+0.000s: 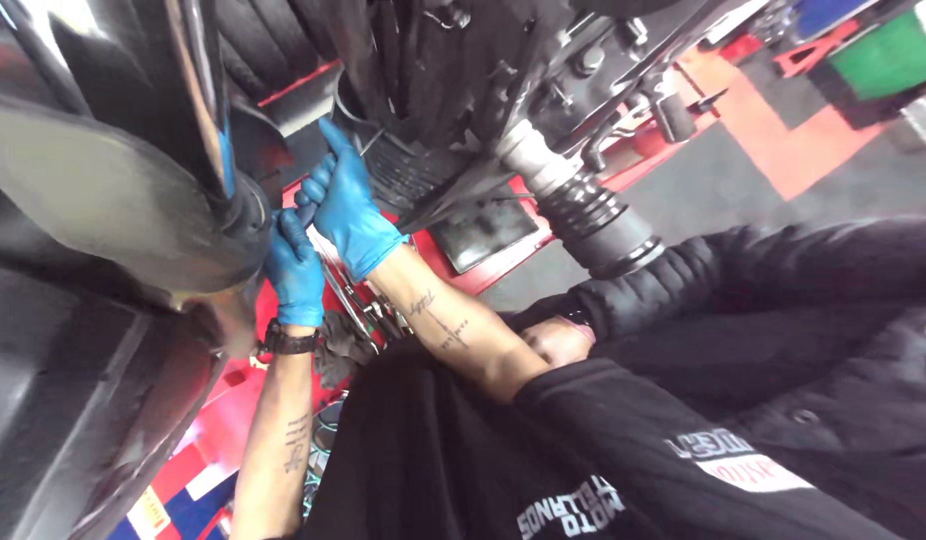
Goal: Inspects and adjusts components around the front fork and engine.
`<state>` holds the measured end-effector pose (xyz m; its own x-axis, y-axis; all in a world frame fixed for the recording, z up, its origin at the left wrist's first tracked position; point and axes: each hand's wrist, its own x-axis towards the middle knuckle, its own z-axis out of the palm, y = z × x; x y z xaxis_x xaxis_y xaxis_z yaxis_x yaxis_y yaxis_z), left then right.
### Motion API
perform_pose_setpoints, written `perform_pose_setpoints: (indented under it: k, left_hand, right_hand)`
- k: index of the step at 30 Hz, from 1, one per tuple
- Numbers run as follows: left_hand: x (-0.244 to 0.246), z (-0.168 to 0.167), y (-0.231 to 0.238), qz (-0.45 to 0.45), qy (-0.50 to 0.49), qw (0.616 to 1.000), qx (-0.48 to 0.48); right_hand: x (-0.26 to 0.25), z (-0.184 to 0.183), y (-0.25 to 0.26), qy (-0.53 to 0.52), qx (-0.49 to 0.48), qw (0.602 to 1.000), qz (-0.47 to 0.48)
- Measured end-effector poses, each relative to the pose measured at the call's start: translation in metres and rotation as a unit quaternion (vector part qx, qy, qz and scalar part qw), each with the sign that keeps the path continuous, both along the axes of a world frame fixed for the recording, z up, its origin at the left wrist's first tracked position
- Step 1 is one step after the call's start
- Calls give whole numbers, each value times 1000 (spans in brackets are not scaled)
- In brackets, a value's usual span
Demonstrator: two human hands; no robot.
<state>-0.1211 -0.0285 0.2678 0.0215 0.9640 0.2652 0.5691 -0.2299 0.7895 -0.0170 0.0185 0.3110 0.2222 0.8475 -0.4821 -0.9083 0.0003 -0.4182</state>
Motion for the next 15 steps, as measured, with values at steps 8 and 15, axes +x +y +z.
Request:
perform_pose_setpoints:
  k: [8, 15]
  left_hand:
    - [-2, -11, 6, -22, -23, 999, 33]
    - [-2, -5, 6, -27, -29, 999, 10]
  right_hand:
    - [2, -3, 0, 36, 27, 999, 14]
    - [2, -8, 1, 42, 59, 997, 11]
